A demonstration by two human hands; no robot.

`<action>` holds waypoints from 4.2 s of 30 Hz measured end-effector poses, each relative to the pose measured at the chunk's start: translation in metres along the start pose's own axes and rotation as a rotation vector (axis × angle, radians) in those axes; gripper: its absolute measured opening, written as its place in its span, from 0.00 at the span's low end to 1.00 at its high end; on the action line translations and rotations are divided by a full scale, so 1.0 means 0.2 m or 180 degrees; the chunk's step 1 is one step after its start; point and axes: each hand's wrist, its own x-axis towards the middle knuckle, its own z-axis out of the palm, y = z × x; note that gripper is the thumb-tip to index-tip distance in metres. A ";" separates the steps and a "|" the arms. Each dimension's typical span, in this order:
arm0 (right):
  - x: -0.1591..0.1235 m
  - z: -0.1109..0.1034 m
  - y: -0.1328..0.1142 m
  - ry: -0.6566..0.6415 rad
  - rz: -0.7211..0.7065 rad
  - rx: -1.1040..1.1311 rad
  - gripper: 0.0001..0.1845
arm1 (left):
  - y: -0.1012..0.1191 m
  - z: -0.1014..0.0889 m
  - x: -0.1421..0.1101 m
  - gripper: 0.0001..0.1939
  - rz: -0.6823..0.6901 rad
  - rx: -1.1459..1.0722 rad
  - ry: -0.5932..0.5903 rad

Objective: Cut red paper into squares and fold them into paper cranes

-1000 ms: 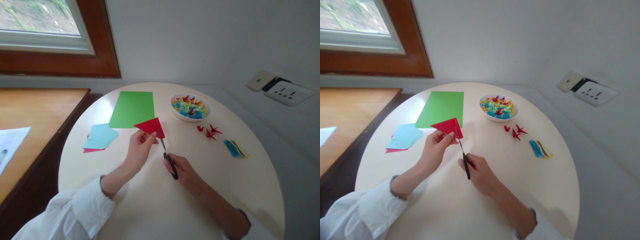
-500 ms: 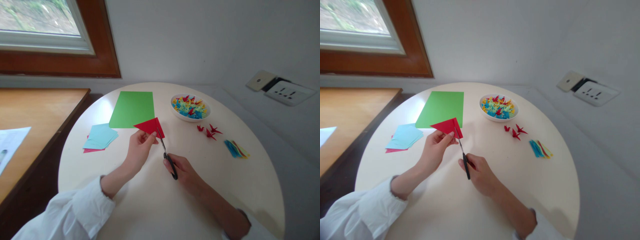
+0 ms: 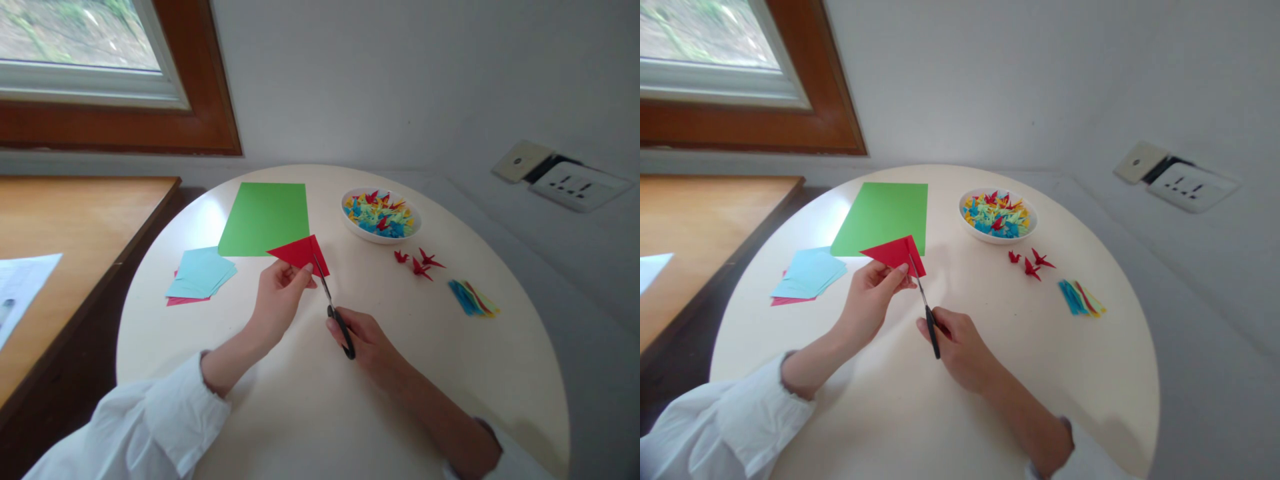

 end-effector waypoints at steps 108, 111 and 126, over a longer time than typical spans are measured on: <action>0.00 0.01 0.00 -0.0054 0.0025 0.0107 0.24 | -0.02 0.00 0.00 0.10 0.0064 -0.0191 0.0010; 0.00 0.01 0.01 -0.0036 0.0035 0.0104 0.24 | -0.02 0.00 0.00 0.10 0.0064 -0.0195 0.0015; 0.00 0.01 0.01 -0.0007 0.0033 0.0123 0.24 | -0.02 0.00 0.00 0.10 0.0065 -0.0194 0.0002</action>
